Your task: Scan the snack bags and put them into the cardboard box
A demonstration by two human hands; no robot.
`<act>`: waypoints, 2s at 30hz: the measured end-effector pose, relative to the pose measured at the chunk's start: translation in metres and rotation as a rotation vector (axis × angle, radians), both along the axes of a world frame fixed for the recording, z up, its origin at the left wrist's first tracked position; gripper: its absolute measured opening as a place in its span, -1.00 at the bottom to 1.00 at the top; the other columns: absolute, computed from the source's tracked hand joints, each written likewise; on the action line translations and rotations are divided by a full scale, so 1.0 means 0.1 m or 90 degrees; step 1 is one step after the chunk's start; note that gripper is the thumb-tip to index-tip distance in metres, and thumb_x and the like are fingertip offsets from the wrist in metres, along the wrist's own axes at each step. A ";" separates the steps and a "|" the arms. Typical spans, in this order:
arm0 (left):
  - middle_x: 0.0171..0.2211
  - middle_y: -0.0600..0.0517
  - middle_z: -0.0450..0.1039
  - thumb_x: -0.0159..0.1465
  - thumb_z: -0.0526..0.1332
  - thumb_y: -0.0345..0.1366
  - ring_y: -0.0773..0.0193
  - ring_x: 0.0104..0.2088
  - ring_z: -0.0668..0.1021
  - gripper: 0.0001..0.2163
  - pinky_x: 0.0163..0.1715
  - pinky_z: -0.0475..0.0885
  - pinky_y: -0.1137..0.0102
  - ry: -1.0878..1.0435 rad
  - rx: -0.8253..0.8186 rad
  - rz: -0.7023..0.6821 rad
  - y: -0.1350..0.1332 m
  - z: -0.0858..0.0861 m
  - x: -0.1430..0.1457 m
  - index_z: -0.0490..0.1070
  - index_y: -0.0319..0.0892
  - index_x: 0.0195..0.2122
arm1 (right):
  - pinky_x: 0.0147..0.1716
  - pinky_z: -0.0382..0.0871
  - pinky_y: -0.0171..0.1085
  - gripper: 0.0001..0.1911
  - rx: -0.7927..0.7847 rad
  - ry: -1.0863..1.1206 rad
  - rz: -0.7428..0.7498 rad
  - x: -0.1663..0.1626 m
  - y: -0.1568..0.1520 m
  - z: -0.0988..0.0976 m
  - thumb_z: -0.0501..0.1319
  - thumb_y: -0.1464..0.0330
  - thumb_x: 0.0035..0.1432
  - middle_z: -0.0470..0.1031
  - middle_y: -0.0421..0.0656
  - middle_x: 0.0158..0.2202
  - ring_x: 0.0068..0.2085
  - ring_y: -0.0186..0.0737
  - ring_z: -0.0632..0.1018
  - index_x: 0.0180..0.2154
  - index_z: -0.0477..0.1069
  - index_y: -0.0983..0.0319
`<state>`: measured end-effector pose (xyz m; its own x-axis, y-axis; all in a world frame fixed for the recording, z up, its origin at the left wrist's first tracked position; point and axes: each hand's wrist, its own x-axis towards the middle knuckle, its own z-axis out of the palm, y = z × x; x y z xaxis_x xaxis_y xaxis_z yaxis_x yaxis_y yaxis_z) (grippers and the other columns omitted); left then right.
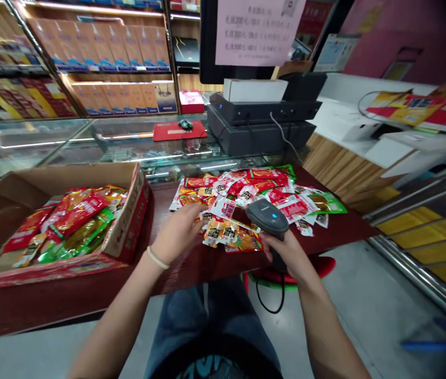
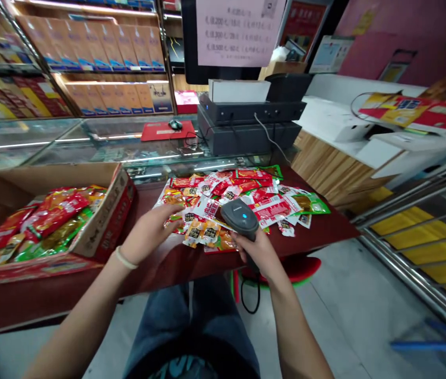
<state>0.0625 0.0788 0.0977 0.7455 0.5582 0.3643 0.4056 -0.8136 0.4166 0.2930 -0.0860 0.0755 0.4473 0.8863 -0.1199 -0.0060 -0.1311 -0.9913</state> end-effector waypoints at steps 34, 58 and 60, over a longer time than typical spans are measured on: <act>-0.25 -0.04 0.56 0.08 0.39 -0.17 0.24 -0.31 0.60 -0.66 -0.27 0.56 0.34 -0.592 -0.795 0.178 0.46 -0.84 0.18 0.44 -0.25 -0.19 | -0.68 0.16 -0.35 -0.54 -0.034 0.059 -0.009 -0.18 0.02 -0.14 0.41 0.03 -0.12 0.29 -0.31 -0.69 -0.69 -0.38 0.28 -0.45 0.27 0.19; -0.15 -0.05 0.56 0.10 0.36 -0.35 0.27 -0.18 0.60 -0.79 -0.12 0.53 0.38 -0.768 -0.900 0.156 0.47 -0.85 0.13 0.48 -0.25 -0.23 | -0.69 0.16 -0.35 -0.67 -0.066 -0.032 0.131 -0.51 0.26 -0.12 0.34 0.11 0.01 0.26 -0.34 -0.72 -0.70 -0.35 0.26 -0.33 0.34 0.17; -0.17 -0.03 0.57 0.06 0.40 -0.31 0.24 -0.18 0.60 -0.73 -0.13 0.52 0.36 -0.757 -0.852 0.155 0.43 -0.77 0.15 0.48 -0.23 -0.22 | -0.68 0.17 -0.35 -0.64 -0.058 -0.031 0.120 -0.49 0.26 -0.10 0.35 0.08 -0.01 0.29 -0.33 -0.71 -0.69 -0.35 0.27 -0.32 0.34 0.18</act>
